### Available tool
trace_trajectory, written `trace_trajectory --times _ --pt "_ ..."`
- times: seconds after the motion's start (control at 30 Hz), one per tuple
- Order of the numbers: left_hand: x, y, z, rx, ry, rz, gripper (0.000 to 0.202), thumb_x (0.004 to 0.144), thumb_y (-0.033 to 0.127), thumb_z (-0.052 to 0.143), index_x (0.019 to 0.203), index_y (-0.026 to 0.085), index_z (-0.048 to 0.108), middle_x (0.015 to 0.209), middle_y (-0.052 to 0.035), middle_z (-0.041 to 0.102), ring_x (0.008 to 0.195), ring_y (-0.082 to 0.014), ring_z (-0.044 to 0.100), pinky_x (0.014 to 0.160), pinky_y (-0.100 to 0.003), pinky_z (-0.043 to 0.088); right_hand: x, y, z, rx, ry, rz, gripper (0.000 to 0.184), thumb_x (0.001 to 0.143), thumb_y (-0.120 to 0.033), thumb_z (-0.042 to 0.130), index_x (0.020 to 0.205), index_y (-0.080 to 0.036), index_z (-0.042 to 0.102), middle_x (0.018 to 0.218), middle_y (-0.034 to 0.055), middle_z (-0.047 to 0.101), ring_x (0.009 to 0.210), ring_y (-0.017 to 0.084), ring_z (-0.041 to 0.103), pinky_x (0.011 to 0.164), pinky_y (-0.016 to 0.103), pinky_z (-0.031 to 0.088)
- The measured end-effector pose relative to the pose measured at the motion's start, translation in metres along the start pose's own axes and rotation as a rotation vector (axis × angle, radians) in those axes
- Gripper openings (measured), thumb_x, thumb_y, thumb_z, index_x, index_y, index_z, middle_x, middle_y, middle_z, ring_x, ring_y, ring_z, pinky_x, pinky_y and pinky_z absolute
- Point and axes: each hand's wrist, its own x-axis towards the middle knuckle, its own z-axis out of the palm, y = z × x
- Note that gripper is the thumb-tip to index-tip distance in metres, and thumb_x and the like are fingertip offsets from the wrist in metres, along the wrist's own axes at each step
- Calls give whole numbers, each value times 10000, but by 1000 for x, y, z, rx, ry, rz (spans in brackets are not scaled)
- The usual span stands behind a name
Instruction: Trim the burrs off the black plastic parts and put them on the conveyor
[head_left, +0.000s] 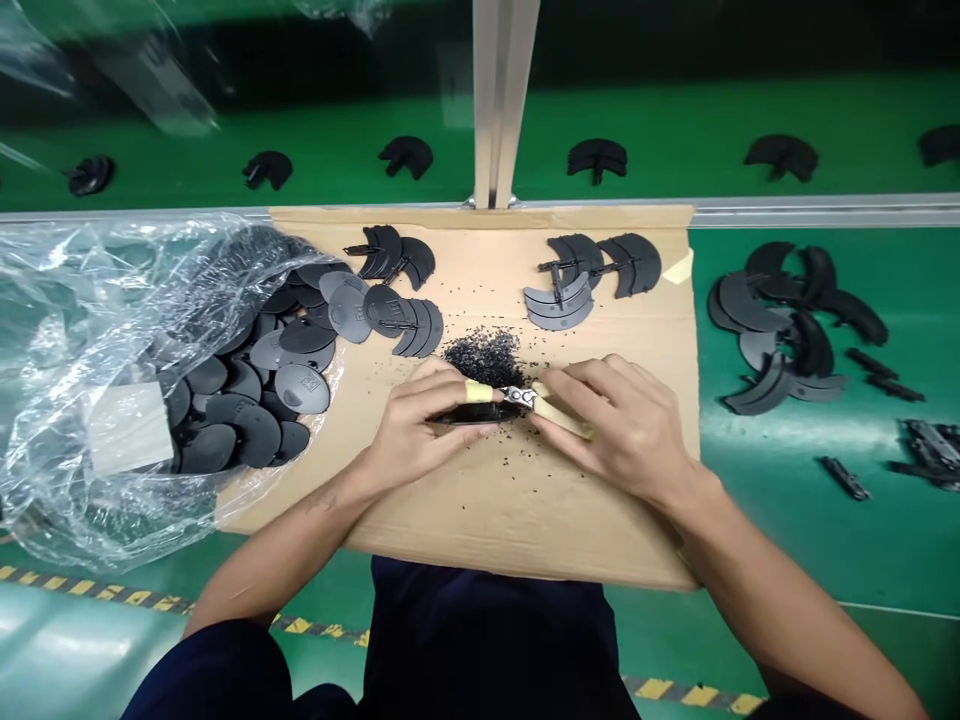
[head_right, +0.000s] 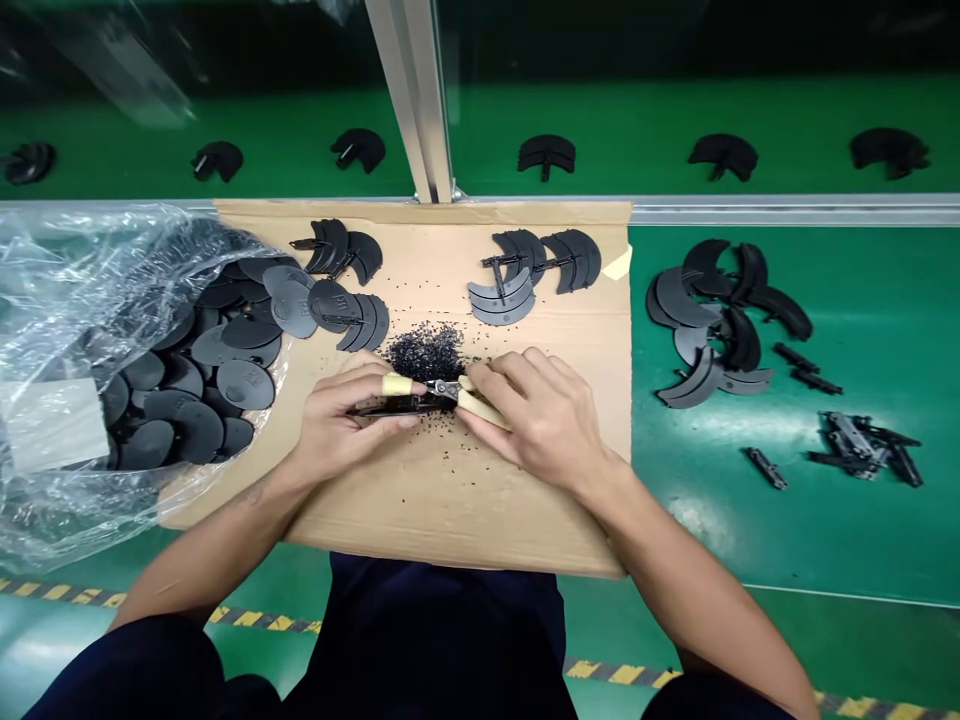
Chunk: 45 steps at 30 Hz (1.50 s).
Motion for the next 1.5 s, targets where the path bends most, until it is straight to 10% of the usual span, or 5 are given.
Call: trace_trajectory --times 0.2,0.47,0.83,1.07,1.5 --pt "-3 1 0 225 60 69 190 897 258 768 1075 193 753 916 -35 774 776 -131 647 719 -290 482 -2 0 0 13 11 25 256 954 -330 678 1109 -127 679 912 103 723 761 202 602 642 339 472" --pt "-2 1 5 -113 375 -236 267 854 393 802 961 182 679 893 -10 733 816 -125 709 740 -235 590 0 -5 -6 737 -41 171 244 914 -269 716 1145 -195 694 1244 127 709 1149 240 690 917 381 612" --pt "-6 -8 2 101 -61 -22 198 940 256 700 1108 154 722 930 -82 737 844 -162 687 752 -276 566 -4 -12 2 640 75 -12 361 890 -280 766 1212 -162 652 1223 174 706 1092 249 704 860 415 629" --pt "-4 -6 -2 29 -8 -21 212 920 191 703 1127 158 735 986 -88 753 922 -175 690 819 -303 574 -2 3 -8 618 119 269 275 908 -265 732 1177 -218 700 1082 103 733 981 225 706 805 387 631" --pt "-6 -4 -1 -54 -9 5 227 923 153 668 1140 175 734 971 -78 765 892 -152 713 773 -264 587 -6 8 1 503 10 93 354 932 -326 711 1255 -201 639 1100 120 720 1000 250 691 831 428 602"
